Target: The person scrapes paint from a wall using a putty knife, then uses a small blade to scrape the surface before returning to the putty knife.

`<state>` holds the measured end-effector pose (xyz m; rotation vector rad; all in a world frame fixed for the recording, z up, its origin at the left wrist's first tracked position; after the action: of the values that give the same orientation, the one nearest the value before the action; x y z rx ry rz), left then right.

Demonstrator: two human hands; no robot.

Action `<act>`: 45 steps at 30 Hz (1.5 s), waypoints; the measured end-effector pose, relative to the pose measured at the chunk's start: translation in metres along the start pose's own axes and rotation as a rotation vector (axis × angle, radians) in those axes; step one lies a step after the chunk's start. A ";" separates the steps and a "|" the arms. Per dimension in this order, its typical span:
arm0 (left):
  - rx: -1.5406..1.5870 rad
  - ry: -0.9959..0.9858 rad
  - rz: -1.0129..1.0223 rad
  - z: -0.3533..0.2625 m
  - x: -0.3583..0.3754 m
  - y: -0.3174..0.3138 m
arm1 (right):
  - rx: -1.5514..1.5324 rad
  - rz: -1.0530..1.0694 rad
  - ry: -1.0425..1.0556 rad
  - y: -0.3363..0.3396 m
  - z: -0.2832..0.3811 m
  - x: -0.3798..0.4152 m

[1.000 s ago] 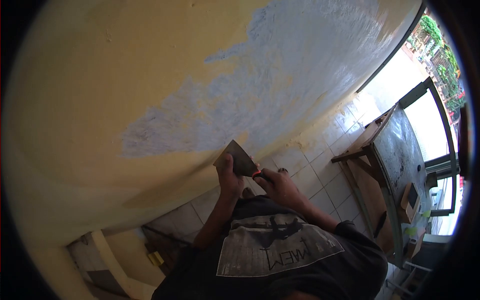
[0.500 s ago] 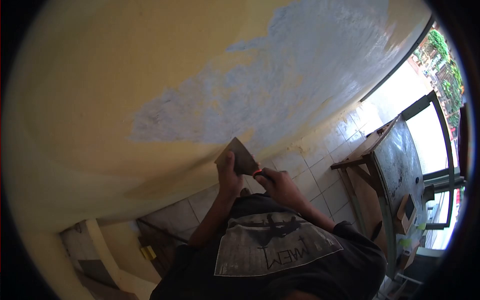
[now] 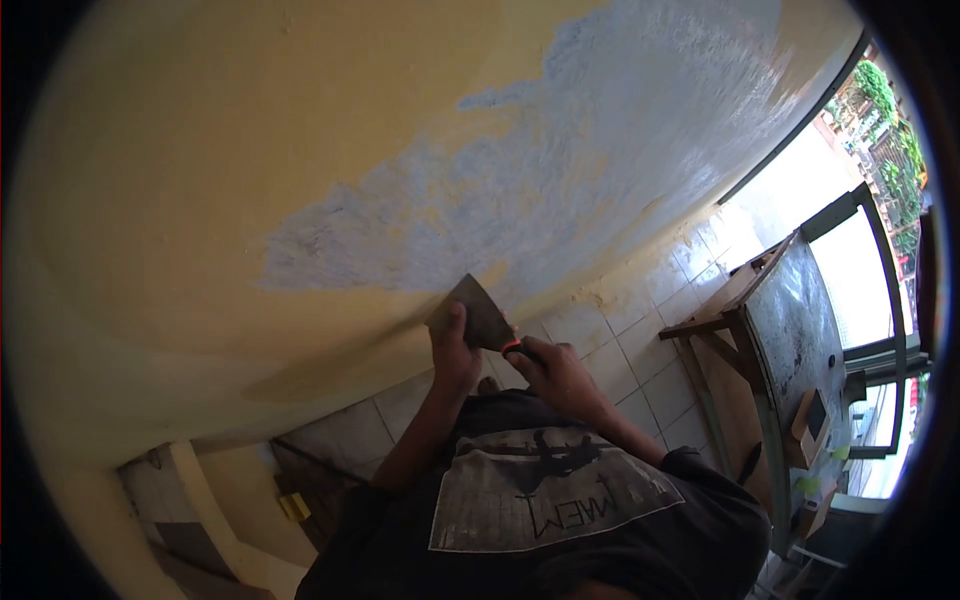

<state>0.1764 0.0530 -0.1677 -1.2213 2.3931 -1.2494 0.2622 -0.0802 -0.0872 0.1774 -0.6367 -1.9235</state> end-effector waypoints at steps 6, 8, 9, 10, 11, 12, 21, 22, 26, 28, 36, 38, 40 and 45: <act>-0.030 0.034 0.045 0.002 -0.004 -0.001 | -0.105 -0.032 -0.008 0.005 0.003 0.000; -0.037 0.000 0.035 0.003 0.000 -0.011 | -0.093 -0.049 0.006 0.006 0.003 0.003; -0.047 -0.013 0.032 0.000 0.003 -0.014 | -0.062 -0.037 -0.006 0.004 0.004 0.003; -0.048 -0.018 0.035 0.000 0.000 -0.009 | -0.028 -0.033 -0.015 0.007 0.006 0.001; -0.047 -0.022 0.044 0.003 -0.006 -0.001 | 0.010 -0.035 -0.026 0.011 0.008 -0.002; -0.044 -0.021 0.054 0.001 -0.009 -0.004 | 0.000 -0.037 -0.025 0.013 0.009 -0.002; -0.003 0.000 0.009 -0.006 -0.011 0.004 | -0.009 -0.053 0.080 0.004 0.012 -0.009; 0.009 -0.016 0.013 -0.008 -0.007 0.006 | -0.004 -0.038 0.102 0.003 0.015 -0.008; 0.046 -0.060 0.192 -0.004 -0.001 0.008 | -0.022 0.024 0.176 0.015 0.014 -0.005; 0.109 -0.057 0.414 0.005 0.008 -0.001 | -0.051 0.042 0.192 0.018 -0.005 -0.002; -0.148 0.193 0.515 0.017 0.022 -0.014 | -0.735 0.082 0.058 0.069 0.004 0.013; -0.182 0.240 0.578 0.025 0.022 -0.011 | -0.799 0.029 0.094 0.075 0.003 0.002; -0.182 0.266 0.582 0.027 0.023 -0.015 | -0.971 0.120 -0.014 0.054 -0.026 -0.001; -0.116 0.230 0.582 0.024 0.023 -0.012 | -1.235 0.427 -0.489 -0.035 -0.170 0.020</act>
<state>0.1800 0.0178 -0.1694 -0.3492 2.7212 -1.1116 0.2932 -0.1468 -0.2458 -1.1290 0.2851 -1.6169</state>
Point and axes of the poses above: each hand's wrist, its own x-axis away from the middle knuckle, its own y-axis out of the back of the hand, z = x × y, the point moved 5 cm from there along -x, towards the middle knuckle, and after that the axes turned 2 degrees about x, right-handed, at the moved point
